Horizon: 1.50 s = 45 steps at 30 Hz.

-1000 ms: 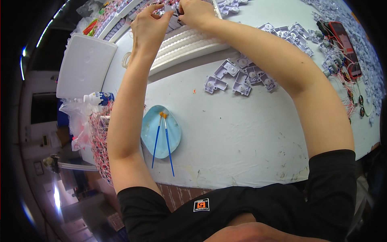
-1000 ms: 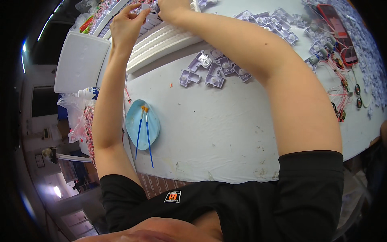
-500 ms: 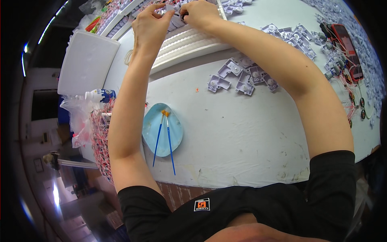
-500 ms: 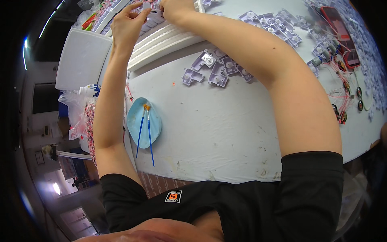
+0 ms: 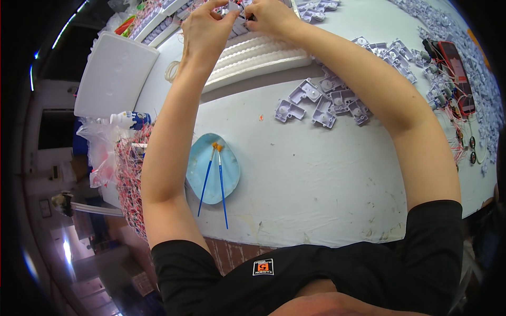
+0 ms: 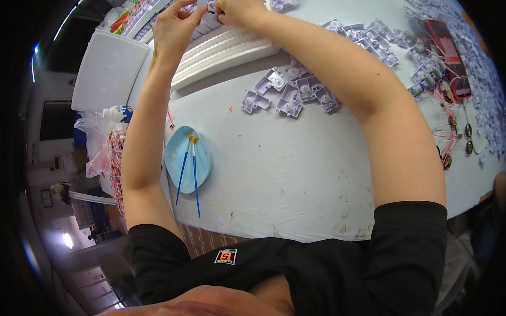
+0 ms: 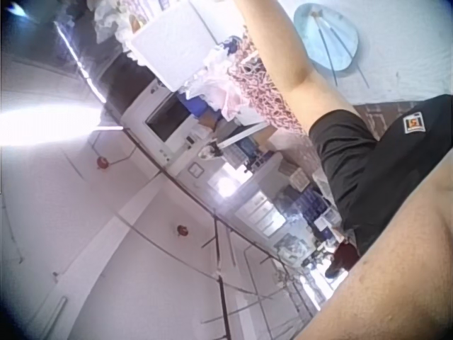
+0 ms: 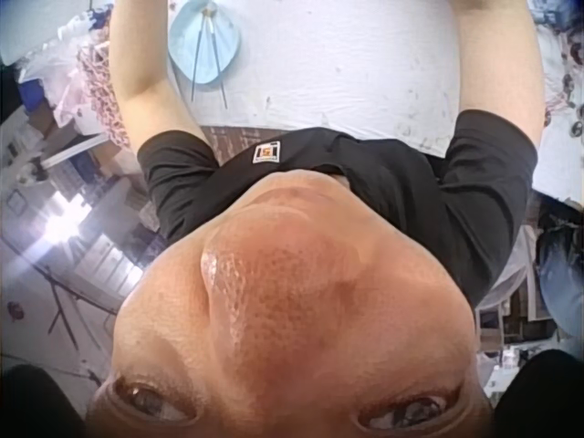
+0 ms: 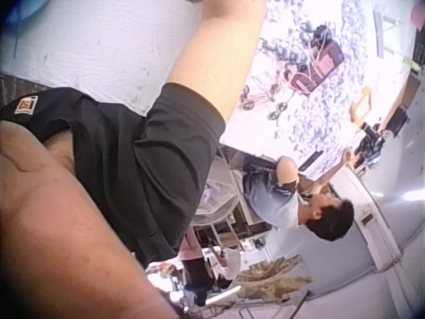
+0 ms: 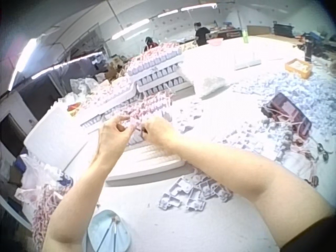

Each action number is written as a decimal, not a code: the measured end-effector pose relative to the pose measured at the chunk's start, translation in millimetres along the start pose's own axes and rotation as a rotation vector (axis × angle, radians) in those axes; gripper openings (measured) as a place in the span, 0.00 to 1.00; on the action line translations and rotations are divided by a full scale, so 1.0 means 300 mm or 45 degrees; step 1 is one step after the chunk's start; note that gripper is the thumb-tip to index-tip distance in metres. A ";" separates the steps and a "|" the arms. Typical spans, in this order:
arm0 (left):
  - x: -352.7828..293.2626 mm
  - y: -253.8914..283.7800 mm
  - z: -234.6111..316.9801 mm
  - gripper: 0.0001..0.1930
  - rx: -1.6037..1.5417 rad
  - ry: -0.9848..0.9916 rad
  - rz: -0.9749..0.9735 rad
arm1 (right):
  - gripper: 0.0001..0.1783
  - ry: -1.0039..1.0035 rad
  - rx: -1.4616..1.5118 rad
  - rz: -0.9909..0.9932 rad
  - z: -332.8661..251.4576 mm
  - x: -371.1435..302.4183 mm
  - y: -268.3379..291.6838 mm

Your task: Assembling small electronic components involving wiring and plastic housings.

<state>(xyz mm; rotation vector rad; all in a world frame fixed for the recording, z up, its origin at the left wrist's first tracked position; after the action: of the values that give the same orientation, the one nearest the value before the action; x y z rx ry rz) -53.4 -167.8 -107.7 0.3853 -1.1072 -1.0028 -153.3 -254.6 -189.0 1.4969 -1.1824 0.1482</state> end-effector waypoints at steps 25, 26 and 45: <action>-0.008 0.001 0.007 0.19 -0.001 -0.015 -0.043 | 0.13 -0.248 0.094 0.043 0.090 -0.019 -0.062; -0.008 0.003 0.006 0.20 0.019 -0.022 -0.045 | 0.13 -0.247 0.093 0.044 0.086 -0.020 -0.064; -0.039 0.010 0.011 0.21 0.045 0.076 -0.071 | 0.12 -0.221 -0.026 -0.012 0.079 -0.015 -0.083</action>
<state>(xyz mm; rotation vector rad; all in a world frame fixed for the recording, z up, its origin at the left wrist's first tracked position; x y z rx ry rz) -56.0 -156.0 -110.6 0.4737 -1.0665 -1.0157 -149.4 -275.4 -216.5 1.5204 -1.3106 -0.0001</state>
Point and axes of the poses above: each hand's wrist, its own x-axis towards the middle knuckle, its own y-axis out of the back of the hand, z = x × y, the point moved 7 cm from there along x, towards the middle knuckle, and after that the axes turned 6 degrees about -x, right-handed, at the moved point
